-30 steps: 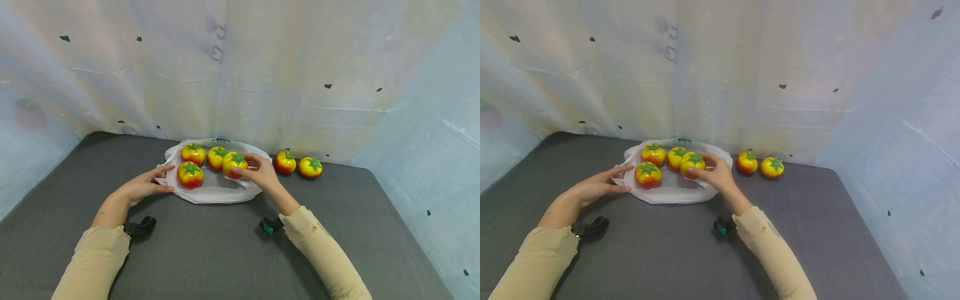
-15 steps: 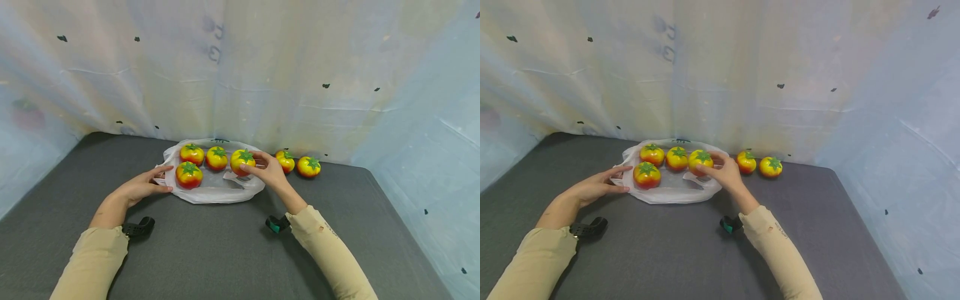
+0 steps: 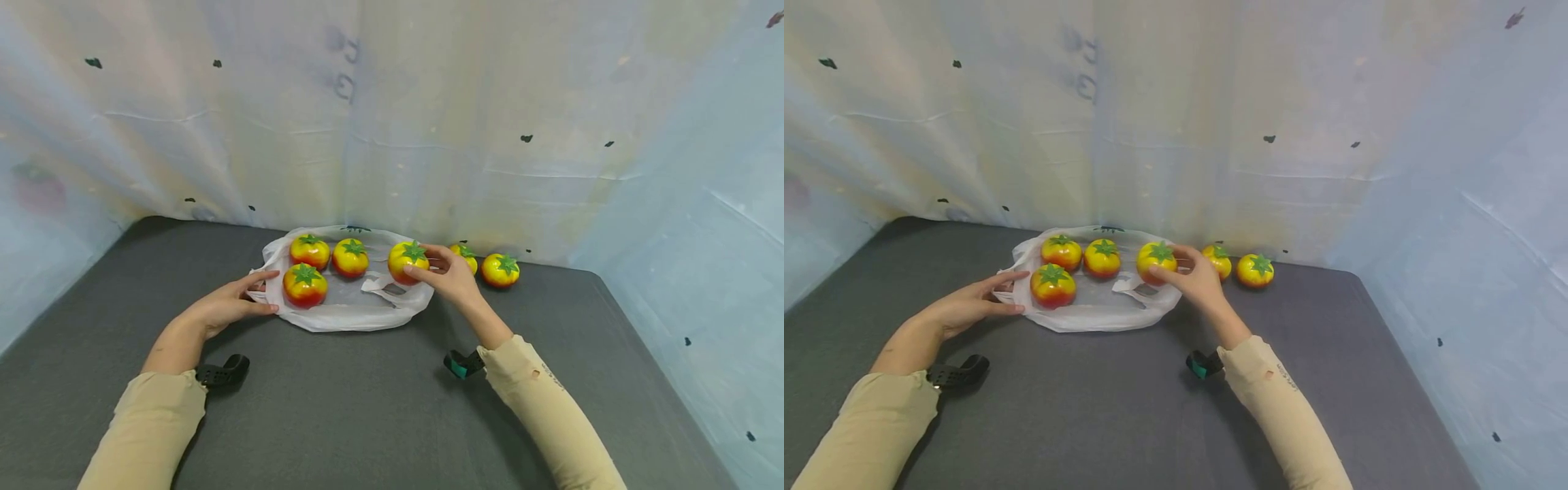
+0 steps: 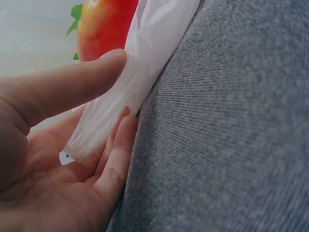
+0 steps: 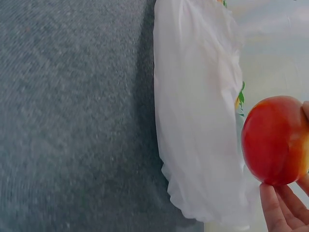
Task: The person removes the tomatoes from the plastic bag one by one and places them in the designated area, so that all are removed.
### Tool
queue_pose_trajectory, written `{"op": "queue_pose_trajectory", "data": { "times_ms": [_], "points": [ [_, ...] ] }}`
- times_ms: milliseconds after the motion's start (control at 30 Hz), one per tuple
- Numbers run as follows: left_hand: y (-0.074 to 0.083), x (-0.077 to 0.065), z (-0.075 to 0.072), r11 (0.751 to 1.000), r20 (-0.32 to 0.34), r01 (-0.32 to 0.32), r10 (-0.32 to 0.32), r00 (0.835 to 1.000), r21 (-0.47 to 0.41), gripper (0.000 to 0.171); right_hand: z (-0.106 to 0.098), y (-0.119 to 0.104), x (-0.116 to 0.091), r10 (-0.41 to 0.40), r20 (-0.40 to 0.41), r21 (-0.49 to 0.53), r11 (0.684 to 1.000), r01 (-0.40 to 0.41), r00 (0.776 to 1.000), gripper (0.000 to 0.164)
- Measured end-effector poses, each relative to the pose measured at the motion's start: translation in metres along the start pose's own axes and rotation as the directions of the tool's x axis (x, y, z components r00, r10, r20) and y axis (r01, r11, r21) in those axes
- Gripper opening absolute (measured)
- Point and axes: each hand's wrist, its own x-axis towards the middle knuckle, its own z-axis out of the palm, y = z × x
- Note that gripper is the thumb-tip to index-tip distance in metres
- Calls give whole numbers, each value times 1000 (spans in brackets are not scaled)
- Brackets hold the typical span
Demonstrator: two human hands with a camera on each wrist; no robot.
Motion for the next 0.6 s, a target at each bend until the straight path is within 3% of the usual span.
{"op": "queue_pose_trajectory", "data": {
  "times_ms": [600],
  "points": [
    [0, 0, -1, 1000, 11, 4, -4, 1000, 13, 86, -26, 8, -9, 0, -61, 16, 1000, 1, 998, 61]
  ]
}}
